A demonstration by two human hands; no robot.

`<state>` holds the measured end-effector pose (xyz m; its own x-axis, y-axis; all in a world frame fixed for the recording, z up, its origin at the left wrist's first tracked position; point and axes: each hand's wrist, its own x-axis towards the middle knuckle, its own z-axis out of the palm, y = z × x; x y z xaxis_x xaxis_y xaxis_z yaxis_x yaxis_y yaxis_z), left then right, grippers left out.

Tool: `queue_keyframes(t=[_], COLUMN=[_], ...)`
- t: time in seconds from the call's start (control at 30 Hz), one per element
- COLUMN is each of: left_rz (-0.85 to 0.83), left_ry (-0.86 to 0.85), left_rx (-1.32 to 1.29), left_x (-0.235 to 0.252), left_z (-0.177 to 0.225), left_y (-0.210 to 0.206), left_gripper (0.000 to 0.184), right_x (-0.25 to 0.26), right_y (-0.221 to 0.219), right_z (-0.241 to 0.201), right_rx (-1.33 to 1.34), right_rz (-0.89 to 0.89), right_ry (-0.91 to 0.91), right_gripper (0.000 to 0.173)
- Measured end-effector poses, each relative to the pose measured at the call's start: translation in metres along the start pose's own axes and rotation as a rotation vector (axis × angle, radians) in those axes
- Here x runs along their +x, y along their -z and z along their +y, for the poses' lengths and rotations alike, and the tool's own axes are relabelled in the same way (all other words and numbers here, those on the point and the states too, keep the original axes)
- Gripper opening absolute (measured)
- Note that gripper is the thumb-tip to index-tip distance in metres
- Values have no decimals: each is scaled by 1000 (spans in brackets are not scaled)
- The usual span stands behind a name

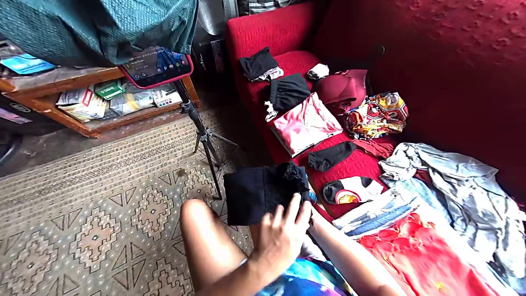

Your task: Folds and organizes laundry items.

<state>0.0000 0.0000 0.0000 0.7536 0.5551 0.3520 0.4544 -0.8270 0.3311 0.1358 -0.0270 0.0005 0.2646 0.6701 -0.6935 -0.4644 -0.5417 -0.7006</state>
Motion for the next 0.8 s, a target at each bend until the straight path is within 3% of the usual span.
queue_keyframes(t=[0.07,0.13,0.27,0.37,0.47,0.57,0.67,0.8], left_rz=[180,196,216,81,-51,-30,68,158], left_ry=[99,318,840,1172,1173,1125,1054,1031], left_rx=[-110,-268,-624,-1059,-1185,-1154,-1159,-1230], left_x=[-3,-12,-49,-56,-46,-36,-32,-30], left_z=[-37,-86,-157,-164,-160,-162,-161,-146], left_y=[-4,-16,-57,-61,-57,-65,-53,-31], left_gripper=[27,31,58,58,62,63,45,40], right_x=[50,93,111,105,114,128,123,102], right_y=[33,47,69,75,71,66,68,74], right_z=[41,56,51,51,51,55,39,-1], right_rx=[178,356,364,185,91,-1,-37,19], right_rz=[-86,-105,-33,-47,-63,-60,-115,-164], right_ry=[166,276,9,-82,-60,21,198,307], right_gripper=[30,43,80,75,63,35,66,63])
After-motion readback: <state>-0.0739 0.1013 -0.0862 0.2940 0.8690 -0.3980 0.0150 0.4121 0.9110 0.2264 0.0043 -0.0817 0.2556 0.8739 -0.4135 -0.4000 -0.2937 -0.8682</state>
